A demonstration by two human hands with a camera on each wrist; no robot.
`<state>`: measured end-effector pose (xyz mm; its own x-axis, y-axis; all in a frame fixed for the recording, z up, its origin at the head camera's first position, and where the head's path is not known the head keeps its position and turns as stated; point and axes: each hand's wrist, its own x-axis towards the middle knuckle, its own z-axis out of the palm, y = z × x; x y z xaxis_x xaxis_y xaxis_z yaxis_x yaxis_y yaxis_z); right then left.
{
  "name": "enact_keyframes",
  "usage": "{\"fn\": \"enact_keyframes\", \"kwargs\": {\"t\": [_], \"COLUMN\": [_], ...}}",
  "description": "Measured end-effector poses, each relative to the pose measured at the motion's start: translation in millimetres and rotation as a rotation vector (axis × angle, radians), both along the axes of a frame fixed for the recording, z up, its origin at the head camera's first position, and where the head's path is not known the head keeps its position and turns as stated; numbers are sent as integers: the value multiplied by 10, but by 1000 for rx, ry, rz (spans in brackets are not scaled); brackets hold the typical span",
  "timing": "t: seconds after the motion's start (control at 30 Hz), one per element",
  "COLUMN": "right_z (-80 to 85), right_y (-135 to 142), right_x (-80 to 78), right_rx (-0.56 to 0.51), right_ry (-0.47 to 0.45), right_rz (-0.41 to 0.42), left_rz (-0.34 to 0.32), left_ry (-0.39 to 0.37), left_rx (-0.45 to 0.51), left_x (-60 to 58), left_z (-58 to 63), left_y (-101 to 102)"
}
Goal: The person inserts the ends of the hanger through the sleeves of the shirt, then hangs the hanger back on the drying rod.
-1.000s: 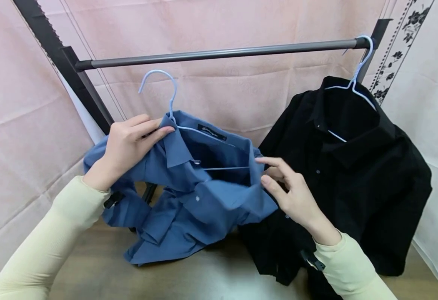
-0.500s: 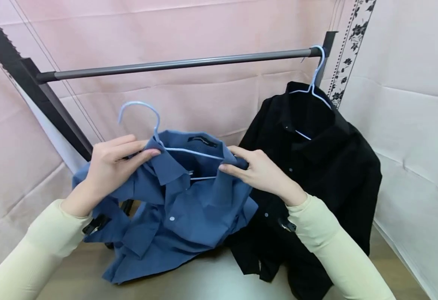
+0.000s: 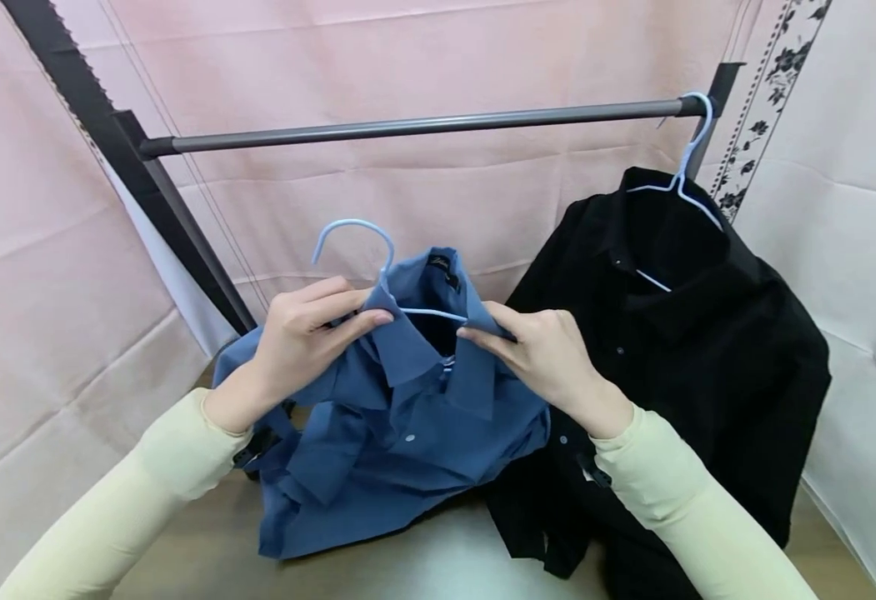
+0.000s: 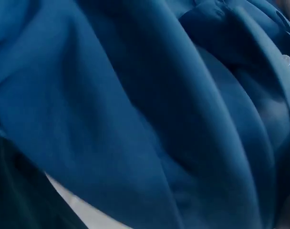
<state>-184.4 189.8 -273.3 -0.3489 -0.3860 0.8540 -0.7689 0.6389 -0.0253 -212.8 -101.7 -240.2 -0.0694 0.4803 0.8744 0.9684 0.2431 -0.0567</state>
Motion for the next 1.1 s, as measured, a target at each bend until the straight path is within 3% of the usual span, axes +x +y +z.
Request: {"fn": "enact_keyframes", "kwargs": {"t": [0.17, 0.3, 0.37, 0.43, 0.63, 0.77, 0.9, 1.0, 1.1], "right_z": [68, 142, 176, 200, 236, 243, 225, 219, 228], "right_y": [86, 214, 267, 308, 340, 372, 478, 594, 708], "right_x": [10, 53, 81, 104, 136, 157, 177, 190, 200], "right_rx": [-95, -201, -238, -257, -157, -94, -73, -44, -8], "right_ry": [125, 106, 84, 53, -3, -54, -116, -197, -336], "right_rz": [-56, -100, -115, -110, -80, -57, 19, 44, 41], "left_rz": [146, 304, 343, 347, 222, 200, 192, 192, 202], "left_ry": [81, 135, 129, 105, 23, 18, -1, -21, -35], "left_rx": [-63, -65, -51, -41, 28, 127, 184, 223, 244], "left_x": [-11, -100, -167, -233, -358, -372, -358, -342, -328], "left_z": [55, 98, 92, 63, -74, -132, -153, -164, -176], "left_y": [-198, -475, -606, -717, -850, -848, -889, -939, -985]}}
